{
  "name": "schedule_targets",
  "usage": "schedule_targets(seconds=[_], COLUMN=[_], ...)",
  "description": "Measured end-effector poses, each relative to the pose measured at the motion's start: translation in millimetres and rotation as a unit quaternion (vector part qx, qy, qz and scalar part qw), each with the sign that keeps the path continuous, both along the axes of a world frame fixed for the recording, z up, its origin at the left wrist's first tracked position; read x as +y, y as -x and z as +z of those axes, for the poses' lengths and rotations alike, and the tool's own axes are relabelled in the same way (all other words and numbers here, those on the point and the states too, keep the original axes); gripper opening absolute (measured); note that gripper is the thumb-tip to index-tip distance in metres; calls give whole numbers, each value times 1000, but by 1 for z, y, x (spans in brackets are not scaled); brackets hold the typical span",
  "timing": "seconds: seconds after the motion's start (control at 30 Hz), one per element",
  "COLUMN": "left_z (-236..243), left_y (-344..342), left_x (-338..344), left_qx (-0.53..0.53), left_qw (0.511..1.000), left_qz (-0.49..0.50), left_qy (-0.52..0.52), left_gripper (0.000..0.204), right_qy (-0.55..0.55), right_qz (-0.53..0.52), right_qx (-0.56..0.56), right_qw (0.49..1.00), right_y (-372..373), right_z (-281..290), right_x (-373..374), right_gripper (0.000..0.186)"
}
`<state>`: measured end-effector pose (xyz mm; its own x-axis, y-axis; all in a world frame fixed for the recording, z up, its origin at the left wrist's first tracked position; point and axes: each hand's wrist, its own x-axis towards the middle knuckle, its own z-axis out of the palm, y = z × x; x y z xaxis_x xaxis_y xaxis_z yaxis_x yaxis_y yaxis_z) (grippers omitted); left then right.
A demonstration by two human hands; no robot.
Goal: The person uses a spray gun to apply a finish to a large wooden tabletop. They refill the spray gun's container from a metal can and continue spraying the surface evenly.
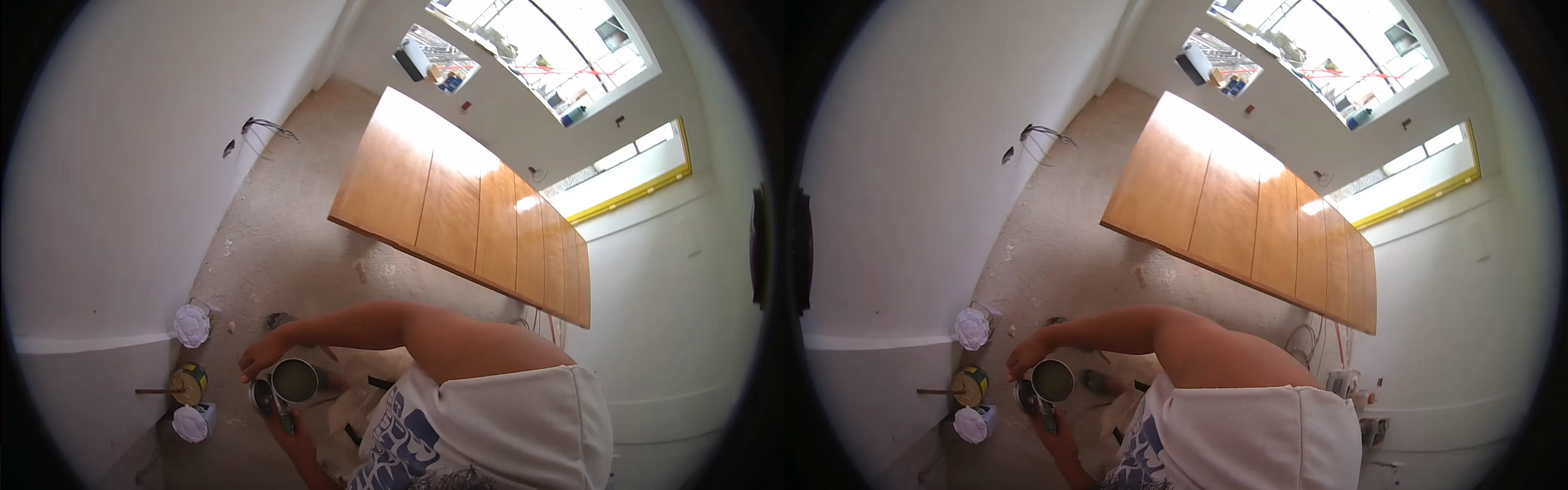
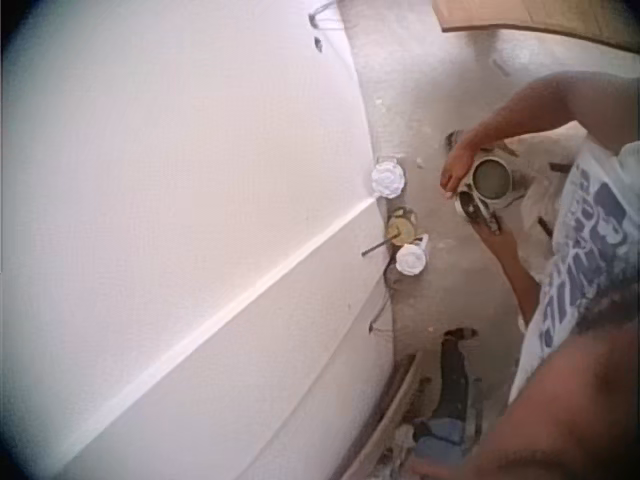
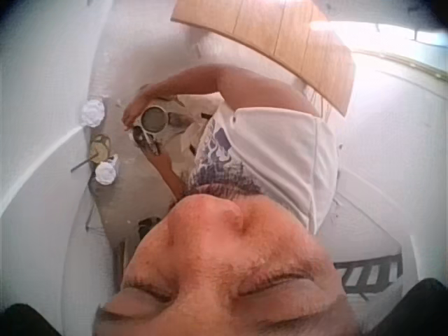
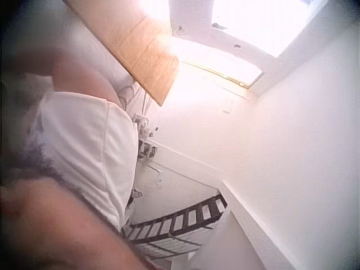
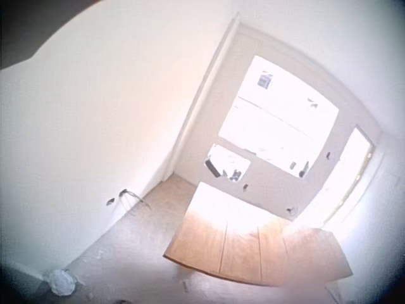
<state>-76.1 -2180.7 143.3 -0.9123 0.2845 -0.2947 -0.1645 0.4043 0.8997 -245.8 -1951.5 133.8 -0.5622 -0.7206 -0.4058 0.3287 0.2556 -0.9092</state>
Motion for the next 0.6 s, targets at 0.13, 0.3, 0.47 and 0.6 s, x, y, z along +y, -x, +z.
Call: schedule_targets(seconds=[0.13,0.3,0.47,0.6], left_z=[32,94,114,97], left_y=[-26,-62,-112,-157], left_x=[18,77,135,157], left_qx=[-17,-38,4,-10], left_qw=[988,958,947,957], left_qz=[-154,-281,-320,-288], left_qy=[16,32,-7,-24], left_gripper=[63,63,63,60], right_qy=[-30,-42,-14,2], right_qz=[56,19,-156,-330], right_qx=[-35,-120,-36,82], right_qw=[997,992,987,941], right_y=[-71,-151,-238,-317], right_z=[23,62,81,181], right_x=[36,92,159,238], right_gripper=[69,66,64,58])
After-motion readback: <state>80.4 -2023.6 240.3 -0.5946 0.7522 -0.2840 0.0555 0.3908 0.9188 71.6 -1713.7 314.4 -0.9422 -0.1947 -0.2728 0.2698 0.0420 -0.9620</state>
